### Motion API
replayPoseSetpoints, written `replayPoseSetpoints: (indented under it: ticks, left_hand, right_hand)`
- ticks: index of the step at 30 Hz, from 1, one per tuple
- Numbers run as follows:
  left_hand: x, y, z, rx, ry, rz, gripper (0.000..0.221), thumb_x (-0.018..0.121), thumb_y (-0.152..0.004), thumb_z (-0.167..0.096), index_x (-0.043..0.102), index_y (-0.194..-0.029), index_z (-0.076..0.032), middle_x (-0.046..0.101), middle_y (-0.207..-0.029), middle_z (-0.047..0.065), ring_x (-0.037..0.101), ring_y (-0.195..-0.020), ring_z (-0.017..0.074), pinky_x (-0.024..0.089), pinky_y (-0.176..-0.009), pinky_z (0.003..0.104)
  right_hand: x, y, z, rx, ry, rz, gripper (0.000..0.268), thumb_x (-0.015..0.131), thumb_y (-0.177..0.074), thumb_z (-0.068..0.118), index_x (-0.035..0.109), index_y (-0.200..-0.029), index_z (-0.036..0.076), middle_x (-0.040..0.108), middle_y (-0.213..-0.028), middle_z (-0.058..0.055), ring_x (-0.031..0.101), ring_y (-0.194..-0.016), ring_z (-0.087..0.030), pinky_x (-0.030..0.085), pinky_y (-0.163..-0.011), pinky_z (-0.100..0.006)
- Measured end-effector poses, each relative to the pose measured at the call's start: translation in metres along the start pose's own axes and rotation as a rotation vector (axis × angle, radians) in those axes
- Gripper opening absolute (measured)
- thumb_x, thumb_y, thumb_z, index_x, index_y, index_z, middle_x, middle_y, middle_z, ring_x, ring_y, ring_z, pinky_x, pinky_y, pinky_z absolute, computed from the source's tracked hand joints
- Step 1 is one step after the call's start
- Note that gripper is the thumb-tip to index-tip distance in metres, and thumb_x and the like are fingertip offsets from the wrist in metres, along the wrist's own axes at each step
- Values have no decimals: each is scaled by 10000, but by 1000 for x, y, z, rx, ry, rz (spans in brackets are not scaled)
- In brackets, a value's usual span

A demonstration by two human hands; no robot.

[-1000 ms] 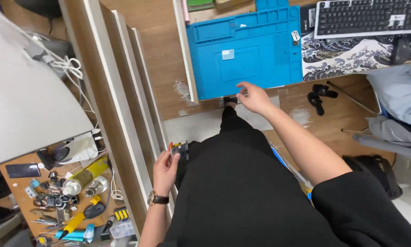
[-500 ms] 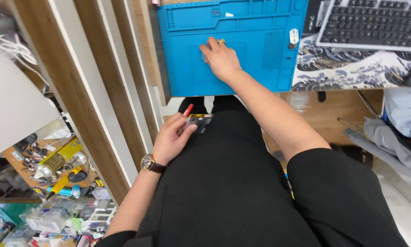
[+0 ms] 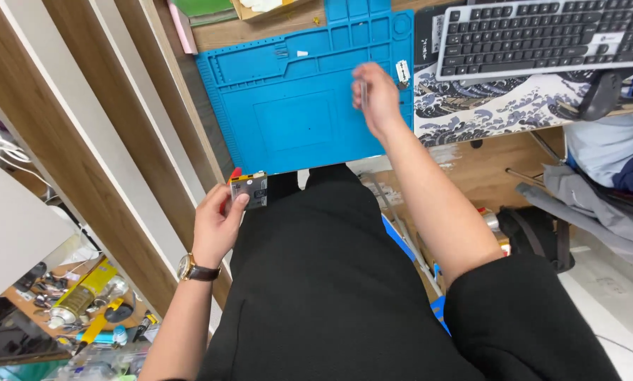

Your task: The person is disassembling a smartphone, removing internal components, and preparing materials like adhesive tape for reassembly or repair.

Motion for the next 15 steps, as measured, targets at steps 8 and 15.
replayPoseSetpoints:
  ticks: [8, 15]
  left_hand:
    - [-4, 5, -22, 37, -65, 55, 277, 585, -1044, -332, 672, -930, -96, 488, -801, 6, 404, -676, 142, 326, -612, 316]
    - [-7, 46, 14, -152, -40, -117, 309, 565, -1040, -372, 651, -941, -93, 548, -820, 22, 445, -704, 154, 362, -627, 325]
  right_hand:
    - [125, -127, -19, -568, 841, 36, 262, 488, -978, 218, 716, -1095, 166, 771, -1047, -61, 717, -876, -267, 547, -696, -423]
    - [81, -104, 9, -863, 1216, -289, 120, 714, -929, 239, 727, -1045, 208, 749, -950, -98, 722, -847, -362, 581, -586, -477]
Point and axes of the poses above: each hand's wrist, its own y-axis away from the middle knuckle, its own x-axis out of the palm, z = x × y, the point moved 3 cm from there along -y, towards the middle knuckle
